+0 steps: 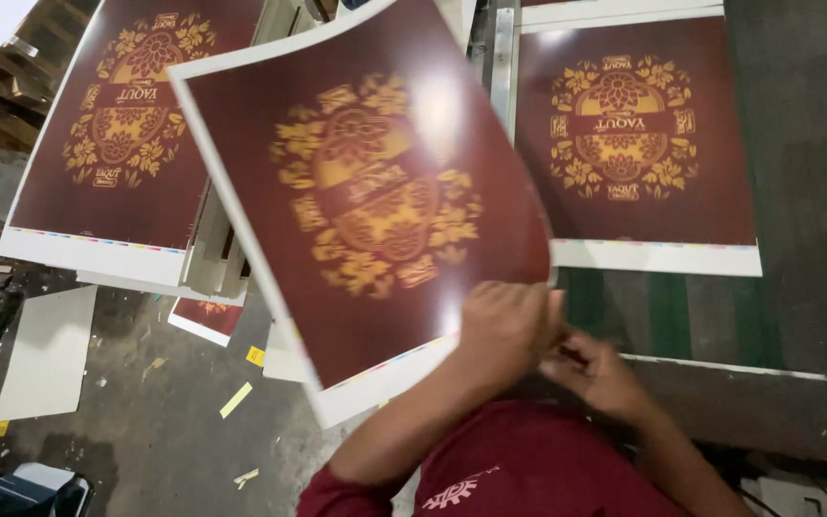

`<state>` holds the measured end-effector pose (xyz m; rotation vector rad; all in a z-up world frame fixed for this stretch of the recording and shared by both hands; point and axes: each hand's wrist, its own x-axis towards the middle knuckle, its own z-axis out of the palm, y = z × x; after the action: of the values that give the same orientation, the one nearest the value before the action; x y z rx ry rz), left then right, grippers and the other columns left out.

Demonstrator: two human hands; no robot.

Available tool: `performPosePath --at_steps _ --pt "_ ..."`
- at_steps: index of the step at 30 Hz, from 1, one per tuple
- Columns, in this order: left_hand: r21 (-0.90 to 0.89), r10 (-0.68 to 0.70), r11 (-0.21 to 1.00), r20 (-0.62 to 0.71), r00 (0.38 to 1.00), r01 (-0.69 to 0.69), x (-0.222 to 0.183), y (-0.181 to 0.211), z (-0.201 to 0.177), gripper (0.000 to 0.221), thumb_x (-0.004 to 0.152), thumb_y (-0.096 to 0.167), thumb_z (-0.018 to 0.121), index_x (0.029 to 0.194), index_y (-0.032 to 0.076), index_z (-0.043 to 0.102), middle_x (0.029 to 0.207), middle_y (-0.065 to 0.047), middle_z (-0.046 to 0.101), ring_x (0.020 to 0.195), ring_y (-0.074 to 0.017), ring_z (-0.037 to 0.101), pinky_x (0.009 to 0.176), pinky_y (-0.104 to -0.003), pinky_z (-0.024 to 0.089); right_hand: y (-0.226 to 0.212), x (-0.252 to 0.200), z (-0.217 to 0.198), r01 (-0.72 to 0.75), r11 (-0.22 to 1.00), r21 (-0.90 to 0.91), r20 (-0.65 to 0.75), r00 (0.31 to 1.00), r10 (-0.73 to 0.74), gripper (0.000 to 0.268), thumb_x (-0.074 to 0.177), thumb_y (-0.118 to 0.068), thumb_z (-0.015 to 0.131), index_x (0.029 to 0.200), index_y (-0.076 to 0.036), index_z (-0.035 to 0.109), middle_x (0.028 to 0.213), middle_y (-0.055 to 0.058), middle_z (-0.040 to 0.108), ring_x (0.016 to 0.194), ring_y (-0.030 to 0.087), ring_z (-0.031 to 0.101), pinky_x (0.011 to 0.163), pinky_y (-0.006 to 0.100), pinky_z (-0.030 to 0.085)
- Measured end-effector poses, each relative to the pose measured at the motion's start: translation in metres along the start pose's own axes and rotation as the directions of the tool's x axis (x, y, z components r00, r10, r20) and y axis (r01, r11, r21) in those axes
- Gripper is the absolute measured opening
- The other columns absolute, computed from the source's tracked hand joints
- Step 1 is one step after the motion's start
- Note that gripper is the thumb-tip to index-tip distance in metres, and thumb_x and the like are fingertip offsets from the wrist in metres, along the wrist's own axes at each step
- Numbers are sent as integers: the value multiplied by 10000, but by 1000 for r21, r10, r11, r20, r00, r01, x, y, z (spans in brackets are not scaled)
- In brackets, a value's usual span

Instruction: Placing printed sheets onto a machine conveyor and operating the control panel.

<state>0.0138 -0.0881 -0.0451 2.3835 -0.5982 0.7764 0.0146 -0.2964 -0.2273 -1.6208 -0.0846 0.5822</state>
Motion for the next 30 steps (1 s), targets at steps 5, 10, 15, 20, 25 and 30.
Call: performPosePath --at_steps 5,10,15,20,25,30 --pt "75 24 997 66 998 -29 -8 10 58 279 1012 265 723 844 90 587 708 -75 622 669 -279 658 676 -429 500 132 39 -17 335 881 -335 40 939 -342 330 947 -220 678 1215 -33 634 1140 99 712 1059 220 668 885 414 552" --pt "6 -69 998 110 992 69 17 -6 -6 337 895 381 736 909 55 653 746 -145 676 688 -325 686 656 -446 530 49 0 -22 147 975 167 -260 960 -100 212 1022 -141 594 1197 -26 626 1045 126 720 902 233 713 708 376 591" --pt "344 -264 906 6 964 246 -28 -146 -55 33 874 74 635 843 79 644 775 -150 659 693 -374 651 591 -508 496 82 -22 -61 188 876 444 -357 934 -19 203 1098 -110 591 1241 34 593 1063 170 689 887 264 711 695 370 594" --pt "819 -353 370 -313 882 439 -75 -233 -178 192 989 117 612 1122 -10 666 951 -142 690 868 -320 681 760 -444 541 74 -46 -78 113 936 334 -537 839 91 188 1143 -94 564 1267 48 562 1137 169 681 939 258 700 764 397 607" --pt "897 -312 189 -331 890 400 -126 -268 -254 662 986 568 613 1211 -51 677 1197 -244 722 1097 -375 700 838 -472 552 140 -56 -131 244 900 362 -558 830 0 262 1158 -36 505 1405 43 466 1164 188 664 1002 311 685 782 431 609" --pt "762 -749 337 -139 647 553 -99 -239 -292 630 971 610 656 1097 -4 718 1184 -240 719 1008 -433 705 806 -542 556 168 -80 -176 107 947 302 -576 812 92 434 1131 -15 457 1557 36 387 1323 237 616 1124 356 673 838 509 608"
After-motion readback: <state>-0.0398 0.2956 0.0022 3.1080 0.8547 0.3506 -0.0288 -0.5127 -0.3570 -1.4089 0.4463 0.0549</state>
